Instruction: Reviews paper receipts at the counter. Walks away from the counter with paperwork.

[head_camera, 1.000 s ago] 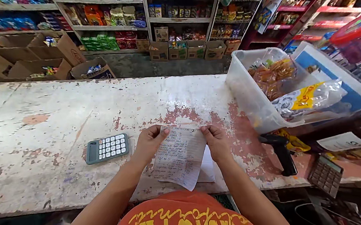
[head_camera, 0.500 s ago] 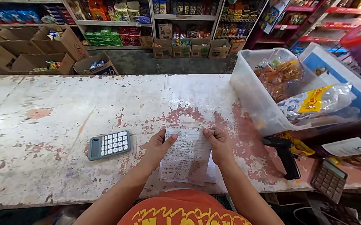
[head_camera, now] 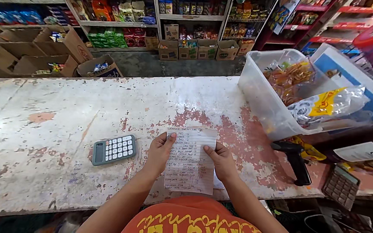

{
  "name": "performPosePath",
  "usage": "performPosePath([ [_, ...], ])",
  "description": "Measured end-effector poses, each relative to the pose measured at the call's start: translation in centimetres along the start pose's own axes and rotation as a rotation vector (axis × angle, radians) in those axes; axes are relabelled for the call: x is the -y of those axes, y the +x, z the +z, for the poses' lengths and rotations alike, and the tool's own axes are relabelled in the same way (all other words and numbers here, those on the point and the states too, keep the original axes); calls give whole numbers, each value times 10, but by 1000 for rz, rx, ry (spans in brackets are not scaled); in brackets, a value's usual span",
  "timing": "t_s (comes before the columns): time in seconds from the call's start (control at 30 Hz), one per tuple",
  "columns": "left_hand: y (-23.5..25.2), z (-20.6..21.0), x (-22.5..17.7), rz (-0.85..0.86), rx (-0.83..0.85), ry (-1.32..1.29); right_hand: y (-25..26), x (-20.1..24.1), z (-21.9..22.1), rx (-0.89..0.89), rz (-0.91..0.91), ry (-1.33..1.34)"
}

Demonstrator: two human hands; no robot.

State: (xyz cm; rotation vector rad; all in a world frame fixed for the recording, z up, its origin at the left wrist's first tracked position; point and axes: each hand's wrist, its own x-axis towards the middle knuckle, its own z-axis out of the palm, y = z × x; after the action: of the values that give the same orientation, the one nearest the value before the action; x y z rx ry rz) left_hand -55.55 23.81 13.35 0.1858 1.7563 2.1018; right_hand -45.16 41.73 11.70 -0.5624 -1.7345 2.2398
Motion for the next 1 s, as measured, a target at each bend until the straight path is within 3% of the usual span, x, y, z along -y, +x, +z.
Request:
performPosePath([
  [0.3, -13, 9, -4, -96, 163, -96, -11, 4, -10, -46, -36, 33],
  [0.57, -37, 29, -8, -134, 101, 8, -26, 1, -29, -38, -92, 56],
  [0.77, -49, 56, -9, -117, 40, 53, -45, -7, -63, 69, -67, 97],
  [1.0, -62, 111, 14, -140, 134, 29, -82, -3, -120, -19, -95, 106],
])
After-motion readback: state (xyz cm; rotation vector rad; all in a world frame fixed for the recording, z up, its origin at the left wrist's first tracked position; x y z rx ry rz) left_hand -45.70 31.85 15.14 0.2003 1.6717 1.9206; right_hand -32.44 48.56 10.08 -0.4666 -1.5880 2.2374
